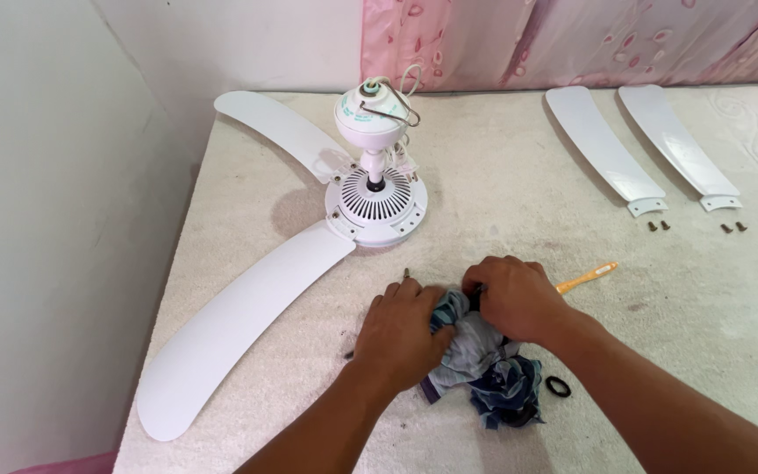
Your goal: The person assembles a small white fan by attaching blades to the motor housing. They use a screwdriver to tighten screws and a cloth to wipe the blades before installation. The person installs two blades and secures them with screws.
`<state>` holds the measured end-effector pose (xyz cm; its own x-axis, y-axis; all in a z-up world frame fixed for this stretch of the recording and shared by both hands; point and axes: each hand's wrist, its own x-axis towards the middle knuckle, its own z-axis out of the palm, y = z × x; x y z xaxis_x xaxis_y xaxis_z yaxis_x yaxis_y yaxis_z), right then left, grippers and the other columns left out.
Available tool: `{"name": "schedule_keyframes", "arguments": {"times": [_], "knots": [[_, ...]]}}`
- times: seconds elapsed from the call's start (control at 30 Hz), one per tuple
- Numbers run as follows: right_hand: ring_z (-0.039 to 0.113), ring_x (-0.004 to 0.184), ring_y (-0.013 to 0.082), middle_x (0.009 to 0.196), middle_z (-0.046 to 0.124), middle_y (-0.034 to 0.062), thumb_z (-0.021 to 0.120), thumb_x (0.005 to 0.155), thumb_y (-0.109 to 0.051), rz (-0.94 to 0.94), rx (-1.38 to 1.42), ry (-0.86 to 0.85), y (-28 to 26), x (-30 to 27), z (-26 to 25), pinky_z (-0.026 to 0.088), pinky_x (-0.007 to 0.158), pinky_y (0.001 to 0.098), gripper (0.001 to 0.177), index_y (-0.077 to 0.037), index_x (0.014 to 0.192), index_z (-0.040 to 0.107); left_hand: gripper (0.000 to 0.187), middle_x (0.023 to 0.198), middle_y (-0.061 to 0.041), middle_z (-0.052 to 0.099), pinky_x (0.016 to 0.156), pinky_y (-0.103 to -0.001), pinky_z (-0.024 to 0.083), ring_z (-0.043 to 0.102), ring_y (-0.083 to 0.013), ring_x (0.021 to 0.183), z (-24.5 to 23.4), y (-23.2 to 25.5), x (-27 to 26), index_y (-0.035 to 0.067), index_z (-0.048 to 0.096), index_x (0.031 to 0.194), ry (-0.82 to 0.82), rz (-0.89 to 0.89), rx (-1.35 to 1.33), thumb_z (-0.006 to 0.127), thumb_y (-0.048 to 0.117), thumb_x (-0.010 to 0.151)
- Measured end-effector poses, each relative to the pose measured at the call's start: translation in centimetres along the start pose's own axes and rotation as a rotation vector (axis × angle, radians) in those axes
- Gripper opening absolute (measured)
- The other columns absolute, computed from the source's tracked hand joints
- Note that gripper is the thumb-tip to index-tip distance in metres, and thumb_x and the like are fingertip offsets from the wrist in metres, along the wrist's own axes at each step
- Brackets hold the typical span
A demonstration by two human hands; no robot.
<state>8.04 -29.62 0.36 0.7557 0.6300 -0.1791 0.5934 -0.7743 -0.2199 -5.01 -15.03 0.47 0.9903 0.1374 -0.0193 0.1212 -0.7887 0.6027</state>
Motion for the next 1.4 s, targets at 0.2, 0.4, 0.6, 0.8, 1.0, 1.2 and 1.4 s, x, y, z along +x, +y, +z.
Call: {"name": "schedule_keyframes", "arguments": {"times": [0.2, 0.4, 0.6, 0.8, 1.0, 1.2, 1.4], "knots": [[0.061, 0.123, 0.0221, 0.123, 0.071, -0.0030, 0.059, 0.083, -0.005, 0.070, -0.033, -0.083, 0.3, 0.1, -1.1, 0.043, 0.109, 0.0458, 0.039, -0.025, 0.110, 0.078, 0.030, 0.116, -0.011, 0.061, 0.100, -0.043, 0.045, 0.056, -0.0289, 0.115, 0.4, -0.5, 0.3, 0.010, 0.064, 0.114, 0.040, -0.036, 0.004, 0.070, 0.022, 0.088], [0.054, 0.129, 0.0267, 0.133, 0.060, 0.0021, 0.072, 0.077, -0.015, 0.031, -0.061, -0.128, 0.6, 0.4, -1.5, 0.048, 0.108, 0.0420, 0.042, -0.023, 0.118, 0.070, 0.022, 0.107, -0.012, 0.063, 0.094, -0.044, 0.049, 0.061, -0.0303, 0.104, -0.6, -0.8, -0.4, 0.007, 0.061, 0.105, 0.101, -0.065, -0.150, 0.066, 0.014, 0.084], [0.057, 0.125, 0.0280, 0.123, 0.064, 0.0037, 0.074, 0.081, -0.030, 0.087, -0.053, -0.055, -0.1, -0.1, -1.4, 0.050, 0.103, 0.0441, 0.032, -0.023, 0.112, 0.073, 0.018, 0.088, -0.012, 0.067, 0.089, -0.044, 0.050, 0.063, -0.0306, 0.092, -1.9, -0.4, -1.1, 0.006, 0.065, 0.089, 0.039, -0.039, -0.103, 0.069, 0.021, 0.081], [0.063, 0.115, 0.0285, 0.115, 0.069, 0.0042, 0.074, 0.078, -0.029, 0.044, -0.007, 0.014, 0.7, 0.2, -1.1, 0.053, 0.097, 0.0437, 0.031, -0.020, 0.108, 0.074, 0.034, 0.089, -0.010, 0.069, 0.090, -0.043, 0.051, 0.061, -0.0274, 0.097, -1.5, -0.5, -1.2, 0.006, 0.072, 0.084, 0.075, -0.082, -0.013, 0.064, 0.036, 0.097], [0.069, 0.106, 0.0255, 0.110, 0.072, 0.0038, 0.075, 0.076, -0.032, 0.036, -0.025, 0.017, 0.8, 0.3, -2.1, 0.055, 0.093, 0.0421, 0.034, -0.022, 0.108, 0.075, 0.032, 0.120, -0.014, 0.062, 0.093, -0.045, 0.046, 0.056, -0.0318, 0.110, -0.7, -1.5, 0.3, 0.005, 0.067, 0.113, 0.230, -0.005, 0.021, 0.067, 0.024, 0.088], [0.074, 0.097, 0.0251, 0.107, 0.075, 0.0061, 0.077, 0.071, -0.030, -0.014, 0.085, 0.048, 1.2, 0.3, -5.4, 0.058, 0.088, 0.0362, 0.034, -0.019, 0.104, 0.079, 0.025, 0.112, -0.008, 0.067, 0.099, -0.044, 0.045, 0.056, -0.0296, 0.111, -1.0, -1.5, 0.8, 0.009, 0.071, 0.113, 0.143, -0.047, 0.070, 0.058, 0.021, 0.095], [0.075, 0.087, 0.0198, 0.096, 0.079, 0.0027, 0.084, 0.078, -0.041, 0.008, 0.155, -0.019, -0.1, 0.6, -10.2, 0.058, 0.082, 0.0346, 0.037, -0.017, 0.105, 0.078, 0.021, 0.103, -0.010, 0.069, 0.096, -0.044, 0.046, 0.058, -0.0317, 0.105, -2.4, -1.9, 0.9, 0.007, 0.072, 0.105, 0.314, 0.079, 0.070, 0.056, 0.018, 0.097]]}}
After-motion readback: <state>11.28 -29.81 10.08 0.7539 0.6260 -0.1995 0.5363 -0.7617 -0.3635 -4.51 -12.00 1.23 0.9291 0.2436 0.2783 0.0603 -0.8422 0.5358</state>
